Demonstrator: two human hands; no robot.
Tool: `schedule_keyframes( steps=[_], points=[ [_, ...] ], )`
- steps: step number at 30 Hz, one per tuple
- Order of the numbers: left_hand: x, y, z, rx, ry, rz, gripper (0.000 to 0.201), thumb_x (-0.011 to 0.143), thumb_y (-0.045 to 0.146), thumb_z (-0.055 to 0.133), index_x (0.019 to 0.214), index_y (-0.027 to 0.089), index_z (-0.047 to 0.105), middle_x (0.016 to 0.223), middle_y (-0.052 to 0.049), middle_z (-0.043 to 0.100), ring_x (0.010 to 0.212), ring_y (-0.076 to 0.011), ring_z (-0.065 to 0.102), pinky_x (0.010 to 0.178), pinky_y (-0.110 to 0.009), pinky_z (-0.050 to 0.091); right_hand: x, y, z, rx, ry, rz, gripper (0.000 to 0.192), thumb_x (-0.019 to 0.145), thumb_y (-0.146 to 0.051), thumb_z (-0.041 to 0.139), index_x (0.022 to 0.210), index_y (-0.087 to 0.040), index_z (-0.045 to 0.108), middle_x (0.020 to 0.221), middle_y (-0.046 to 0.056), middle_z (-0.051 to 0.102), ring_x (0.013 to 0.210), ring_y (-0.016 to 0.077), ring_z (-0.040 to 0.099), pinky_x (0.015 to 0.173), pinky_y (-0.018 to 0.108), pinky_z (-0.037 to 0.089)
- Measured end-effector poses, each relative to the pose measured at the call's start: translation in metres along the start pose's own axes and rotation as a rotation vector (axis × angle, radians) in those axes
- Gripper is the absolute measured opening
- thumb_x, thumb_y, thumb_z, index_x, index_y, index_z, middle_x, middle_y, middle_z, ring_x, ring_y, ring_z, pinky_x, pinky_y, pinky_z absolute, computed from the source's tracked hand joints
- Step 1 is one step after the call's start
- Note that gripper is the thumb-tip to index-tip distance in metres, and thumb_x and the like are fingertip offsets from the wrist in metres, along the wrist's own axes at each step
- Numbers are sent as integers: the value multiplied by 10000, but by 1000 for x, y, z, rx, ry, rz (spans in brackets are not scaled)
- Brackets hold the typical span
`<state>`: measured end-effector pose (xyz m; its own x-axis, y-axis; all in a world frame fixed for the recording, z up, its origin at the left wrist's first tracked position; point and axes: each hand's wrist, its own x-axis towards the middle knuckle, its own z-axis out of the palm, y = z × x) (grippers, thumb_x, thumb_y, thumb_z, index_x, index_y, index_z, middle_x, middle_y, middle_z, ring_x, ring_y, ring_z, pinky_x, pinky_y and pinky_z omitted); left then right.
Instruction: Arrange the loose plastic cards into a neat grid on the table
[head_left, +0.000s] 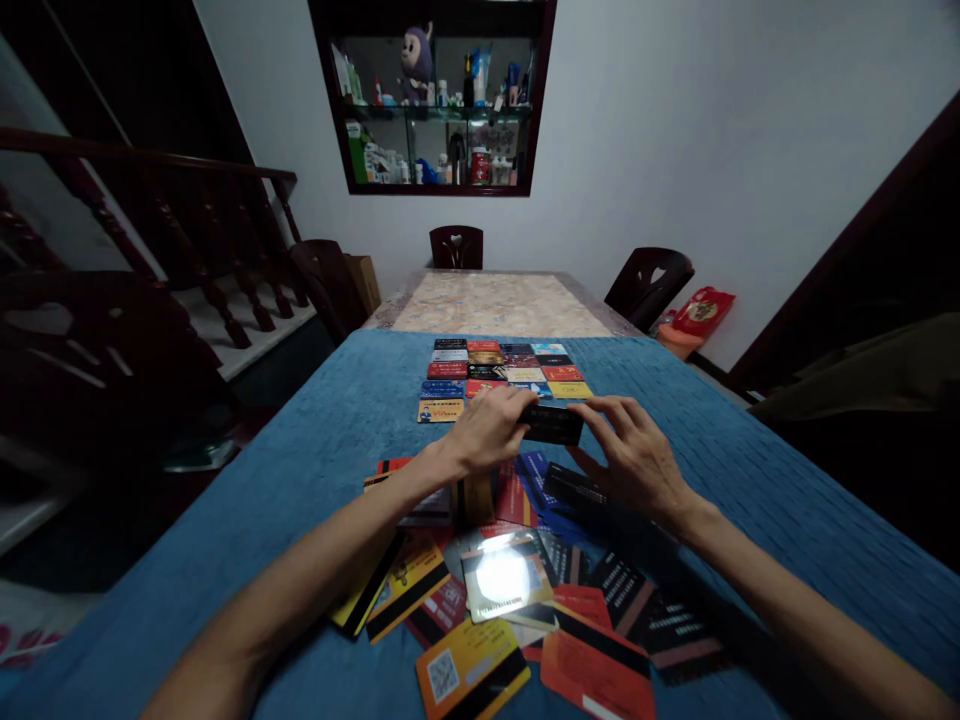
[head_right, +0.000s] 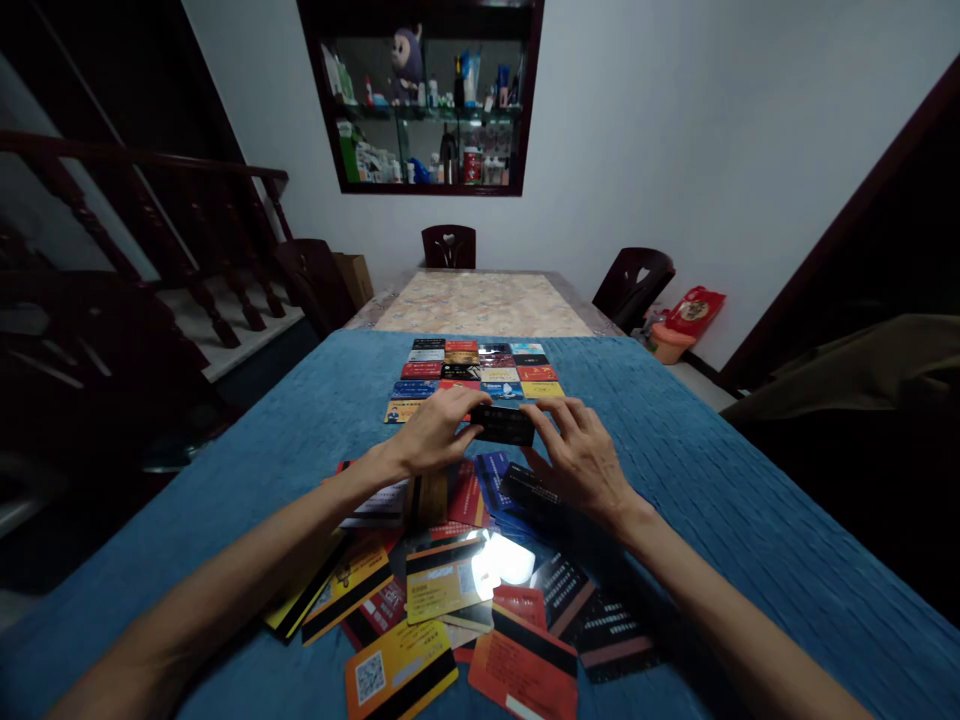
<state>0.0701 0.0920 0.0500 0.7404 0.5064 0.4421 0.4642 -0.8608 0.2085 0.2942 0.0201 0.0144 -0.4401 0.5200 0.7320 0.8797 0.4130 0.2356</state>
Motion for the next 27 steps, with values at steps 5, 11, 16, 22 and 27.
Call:
schedule_keyframes(
  steps=[5, 11, 16, 22, 27],
  points=[
    [14, 2, -15, 146, 12, 31, 350, 844, 120, 572, 1189, 168, 541, 1178, -130, 597, 1120, -276, 582, 928, -426, 515, 19, 14, 1, 54, -33, 26, 495, 899, -302, 564, 1379, -213, 483, 1151, 163, 592, 1066, 347, 522, 862, 506, 489],
    [25, -7, -29, 211, 56, 25, 392, 850, 134, 578, 1235, 111, 511, 1193, -140, 576, 1108, -273, 576, 947, -402, 491, 42, 29, 10, 54, -21, -10, 511, 900, -302, 566, 1396, -233, 460, 1165, 149, 581, 1058, 338, 520, 879, 502, 478],
    [30, -25, -36, 298, 61, 22, 387, 857, 154, 576, 1238, 141, 513, 1203, -124, 584, 1118, -274, 570, 917, -390, 485, 62, 37, 23, 52, -5, -40, 479, 907, -314, 560, 1369, -217, 482, 1155, 145, 581, 1031, 325, 515, 869, 482, 472],
    [35, -57, -41, 398, 55, 44, 386, 855, 104, 534, 1237, 153, 511, 1219, -131, 597, 1120, -267, 566, 890, -382, 478, 89, 45, 49, 108, -49, -42, 433, 893, -334, 571, 1307, -217, 526, 1105, 133, 594, 1022, 319, 507, 877, 480, 467],
    [37, -88, -44, 466, 3, 38, 356, 874, 154, 545, 1228, 124, 521, 1231, -144, 609, 1137, -278, 561, 941, -400, 449, 109, 49, 75, 130, -71, -98, 402, 884, -327, 573, 1261, -187, 549, 1102, 144, 600, 986, 305, 507, 847, 453, 476]
  ],
)
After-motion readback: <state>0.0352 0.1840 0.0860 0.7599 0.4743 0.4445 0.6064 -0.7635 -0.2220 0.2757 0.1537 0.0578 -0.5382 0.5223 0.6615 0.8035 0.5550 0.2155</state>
